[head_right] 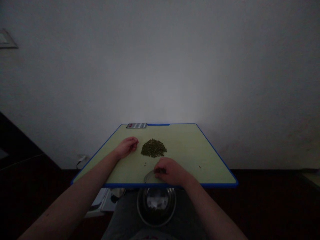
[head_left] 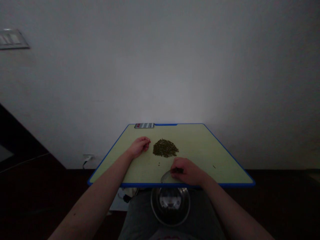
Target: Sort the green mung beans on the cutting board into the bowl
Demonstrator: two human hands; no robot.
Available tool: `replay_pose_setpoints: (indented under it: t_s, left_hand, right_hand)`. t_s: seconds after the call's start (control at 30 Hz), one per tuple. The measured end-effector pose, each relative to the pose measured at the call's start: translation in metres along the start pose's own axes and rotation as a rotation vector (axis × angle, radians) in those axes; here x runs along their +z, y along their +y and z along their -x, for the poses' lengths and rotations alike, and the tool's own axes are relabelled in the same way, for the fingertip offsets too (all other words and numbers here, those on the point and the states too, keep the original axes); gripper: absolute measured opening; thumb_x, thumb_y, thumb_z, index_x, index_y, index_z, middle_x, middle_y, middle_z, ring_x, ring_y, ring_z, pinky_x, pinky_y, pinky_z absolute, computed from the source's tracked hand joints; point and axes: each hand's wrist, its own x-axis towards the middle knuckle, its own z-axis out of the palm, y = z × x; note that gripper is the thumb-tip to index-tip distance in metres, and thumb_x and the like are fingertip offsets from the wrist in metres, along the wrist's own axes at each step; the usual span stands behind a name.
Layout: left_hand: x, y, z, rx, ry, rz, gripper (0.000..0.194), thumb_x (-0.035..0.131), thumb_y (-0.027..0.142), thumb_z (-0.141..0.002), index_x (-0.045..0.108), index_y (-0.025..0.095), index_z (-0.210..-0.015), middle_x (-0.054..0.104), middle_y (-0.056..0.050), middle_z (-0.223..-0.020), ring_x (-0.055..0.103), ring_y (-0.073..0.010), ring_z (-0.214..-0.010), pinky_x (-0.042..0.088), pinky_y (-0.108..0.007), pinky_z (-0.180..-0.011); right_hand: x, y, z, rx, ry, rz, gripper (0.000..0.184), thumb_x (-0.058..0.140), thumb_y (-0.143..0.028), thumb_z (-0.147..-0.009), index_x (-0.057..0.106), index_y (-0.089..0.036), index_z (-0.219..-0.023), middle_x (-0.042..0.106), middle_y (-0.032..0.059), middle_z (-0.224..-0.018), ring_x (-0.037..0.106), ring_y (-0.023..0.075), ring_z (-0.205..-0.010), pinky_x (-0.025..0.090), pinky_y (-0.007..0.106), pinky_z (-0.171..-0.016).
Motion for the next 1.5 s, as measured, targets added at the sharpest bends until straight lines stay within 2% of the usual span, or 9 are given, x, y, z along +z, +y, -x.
replay_pose_setpoints:
  t_s: [0.33,0.9,1.0,1.17,1.3,1.5]
  left_hand:
    - [0.001,0.0,0.0,0.017,-0.005,0.006,0.019,0.061,0.031,-0.067,0.052,0.015,-0.067,0.045,0.004,-0.048,0.039,-0.0054,-0.039,0.026,-0.019,-0.038]
    - [0.001,0.001,0.001,0.015,-0.004,0.004,0.021,0.062,0.032,-0.068,0.051,0.014,-0.067,0.045,0.004,-0.051,0.04,-0.0049,-0.041,0.027,-0.018,-0.039]
    - [0.001,0.001,0.001,0.012,-0.006,0.006,0.021,0.062,0.032,-0.068,0.051,0.014,-0.068,0.045,0.004,-0.051,0.04,-0.005,-0.041,0.027,-0.018,-0.039]
    - [0.002,0.001,0.001,0.016,-0.009,0.004,0.019,0.061,0.031,-0.067,0.051,0.015,-0.066,0.045,0.004,-0.048,0.04,-0.0049,-0.04,0.026,-0.018,-0.038]
    - [0.002,0.002,0.002,0.012,-0.005,0.002,0.02,0.062,0.032,-0.067,0.052,0.014,-0.066,0.045,0.004,-0.048,0.04,-0.0049,-0.039,0.026,-0.018,-0.038]
    - [0.002,0.001,0.0,0.009,-0.003,0.009,0.019,0.061,0.031,-0.067,0.052,0.014,-0.066,0.044,0.004,-0.046,0.04,-0.0055,-0.038,0.026,-0.019,-0.038]
  right_hand:
    - [-0.002,-0.002,0.0,-0.034,-0.014,-0.026,0.009,0.058,-0.024,-0.076,0.061,-0.016,-0.077,0.058,0.0024,-0.071,0.052,0.0139,-0.07,0.04,0.025,-0.066]
    - [-0.002,-0.003,0.001,0.019,0.023,-0.037,0.003,0.059,-0.017,-0.072,0.059,-0.015,-0.074,0.054,0.0012,-0.072,0.049,0.0115,-0.065,0.039,0.023,-0.062]
    - [-0.001,-0.002,0.0,0.035,0.049,-0.017,0.006,0.057,-0.019,-0.074,0.06,-0.016,-0.079,0.056,0.0021,-0.075,0.05,0.0128,-0.068,0.04,0.024,-0.064]
    - [0.004,0.001,-0.005,0.055,0.164,0.029,0.018,0.044,-0.016,-0.083,0.057,-0.016,-0.095,0.059,0.0062,-0.088,0.051,0.0159,-0.082,0.041,0.029,-0.074]
    - [0.008,0.007,-0.007,0.056,0.245,0.077,0.022,0.042,-0.016,-0.084,0.057,-0.016,-0.101,0.06,0.0083,-0.095,0.051,0.0177,-0.089,0.04,0.033,-0.082]
    - [0.011,0.01,-0.014,0.045,0.204,0.165,0.025,0.042,-0.017,-0.085,0.058,-0.015,-0.104,0.061,0.008,-0.097,0.051,0.0183,-0.091,0.038,0.035,-0.086]
